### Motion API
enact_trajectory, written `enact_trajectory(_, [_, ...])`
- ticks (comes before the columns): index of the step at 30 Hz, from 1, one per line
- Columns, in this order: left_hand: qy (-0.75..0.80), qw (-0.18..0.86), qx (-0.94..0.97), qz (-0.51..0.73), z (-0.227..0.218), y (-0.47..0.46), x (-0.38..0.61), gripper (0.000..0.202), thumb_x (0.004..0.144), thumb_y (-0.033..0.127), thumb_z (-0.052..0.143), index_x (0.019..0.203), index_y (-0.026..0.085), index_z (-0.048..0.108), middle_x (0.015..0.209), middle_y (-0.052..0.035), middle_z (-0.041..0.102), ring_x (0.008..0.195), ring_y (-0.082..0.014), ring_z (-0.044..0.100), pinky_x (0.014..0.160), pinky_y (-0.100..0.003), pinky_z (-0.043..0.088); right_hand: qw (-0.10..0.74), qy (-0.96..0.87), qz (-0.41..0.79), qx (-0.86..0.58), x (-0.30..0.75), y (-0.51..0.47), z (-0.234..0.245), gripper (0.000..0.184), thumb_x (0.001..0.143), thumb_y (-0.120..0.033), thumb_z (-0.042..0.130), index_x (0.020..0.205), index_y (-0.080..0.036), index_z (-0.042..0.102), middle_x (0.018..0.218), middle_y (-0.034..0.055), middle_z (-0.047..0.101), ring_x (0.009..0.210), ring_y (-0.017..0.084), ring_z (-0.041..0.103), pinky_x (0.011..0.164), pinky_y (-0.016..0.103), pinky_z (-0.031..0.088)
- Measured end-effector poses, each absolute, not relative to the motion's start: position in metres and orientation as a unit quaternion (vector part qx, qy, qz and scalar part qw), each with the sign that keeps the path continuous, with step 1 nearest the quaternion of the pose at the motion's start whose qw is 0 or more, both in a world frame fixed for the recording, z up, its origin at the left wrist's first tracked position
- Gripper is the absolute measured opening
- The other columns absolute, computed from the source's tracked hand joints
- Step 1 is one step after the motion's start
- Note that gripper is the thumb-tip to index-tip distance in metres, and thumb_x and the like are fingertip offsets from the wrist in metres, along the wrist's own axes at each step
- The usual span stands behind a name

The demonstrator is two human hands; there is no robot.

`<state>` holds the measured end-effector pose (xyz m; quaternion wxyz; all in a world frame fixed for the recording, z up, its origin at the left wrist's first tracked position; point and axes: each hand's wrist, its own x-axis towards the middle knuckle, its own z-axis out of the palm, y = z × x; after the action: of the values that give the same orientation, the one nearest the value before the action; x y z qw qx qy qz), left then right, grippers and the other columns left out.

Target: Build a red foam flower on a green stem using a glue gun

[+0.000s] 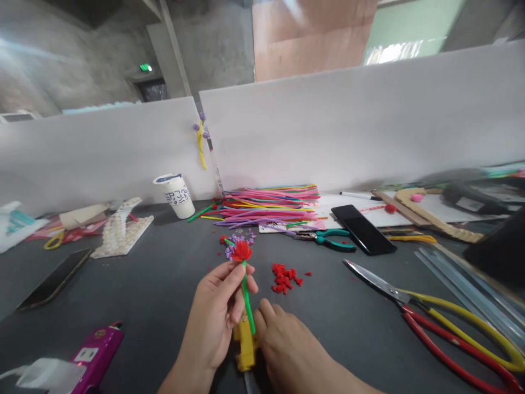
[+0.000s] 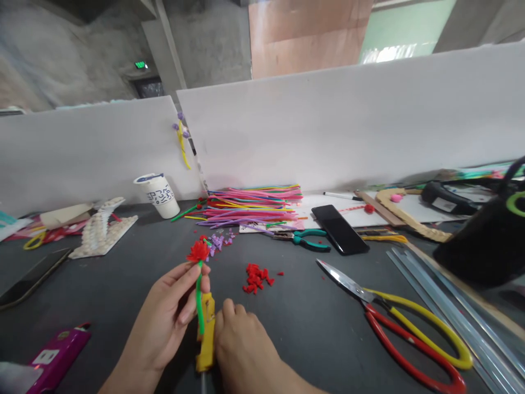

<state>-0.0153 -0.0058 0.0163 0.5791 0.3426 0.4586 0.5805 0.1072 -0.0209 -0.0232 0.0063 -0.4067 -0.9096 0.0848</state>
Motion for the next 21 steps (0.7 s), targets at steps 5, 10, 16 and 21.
enact_trajectory(5, [0.47, 0.504, 0.343, 0.638, 0.021, -0.001, -0.027, 0.019, 0.074, 0.033, 0.071, 0.074, 0.013, 0.069, 0.057, 0.0034, 0.06, 0.033, 0.0018, 0.036, 0.033, -0.011, 0.022, 0.148, -0.858, 0.162, -0.464, 0.137, -0.011, -0.008, 0.022, 0.072, -0.008, 0.051, 0.09, -0.018, 0.056, 0.094, 0.0088, 0.059, 0.078, 0.022, 0.061, 0.061, 0.03, 0.045])
enact_trajectory(10, [0.48, 0.505, 0.341, 0.631, 0.022, -0.001, -0.027, 0.02, 0.074, 0.033, 0.07, 0.071, 0.013, 0.068, 0.053, 0.0039, 0.059, 0.03, 0.0017, 0.035, 0.03, -0.01, 0.02, 0.357, -0.796, 0.235, -0.43, 0.163, -0.004, 0.006, 0.014, 0.086, -0.023, 0.049, 0.072, -0.022, 0.047, 0.075, 0.0025, 0.055, 0.061, 0.015, 0.055, 0.054, 0.026, 0.044])
enact_trajectory(16, [0.48, 0.582, 0.323, 0.571, 0.015, -0.006, -0.013, 0.021, 0.073, 0.032, 0.071, 0.066, 0.013, 0.066, 0.052, 0.0021, 0.063, 0.027, 0.0012, 0.035, 0.028, -0.009, 0.021, 0.439, -0.787, 0.239, -0.362, 0.164, -0.011, 0.008, 0.012, 0.081, -0.023, 0.054, 0.07, -0.022, 0.051, 0.065, 0.0012, 0.059, 0.055, 0.015, 0.055, 0.05, 0.025, 0.045])
enact_trajectory(21, [0.486, 0.6, 0.322, 0.548, 0.011, -0.007, -0.008, 0.022, 0.074, 0.032, 0.07, 0.065, 0.014, 0.064, 0.048, 0.0032, 0.061, 0.026, -0.0004, 0.036, 0.026, -0.01, 0.021, 0.403, -0.825, 0.181, -0.352, 0.169, -0.014, 0.008, 0.017, 0.08, -0.018, 0.054, 0.063, -0.02, 0.048, 0.059, -0.0002, 0.054, 0.051, 0.011, 0.049, 0.047, 0.023, 0.038])
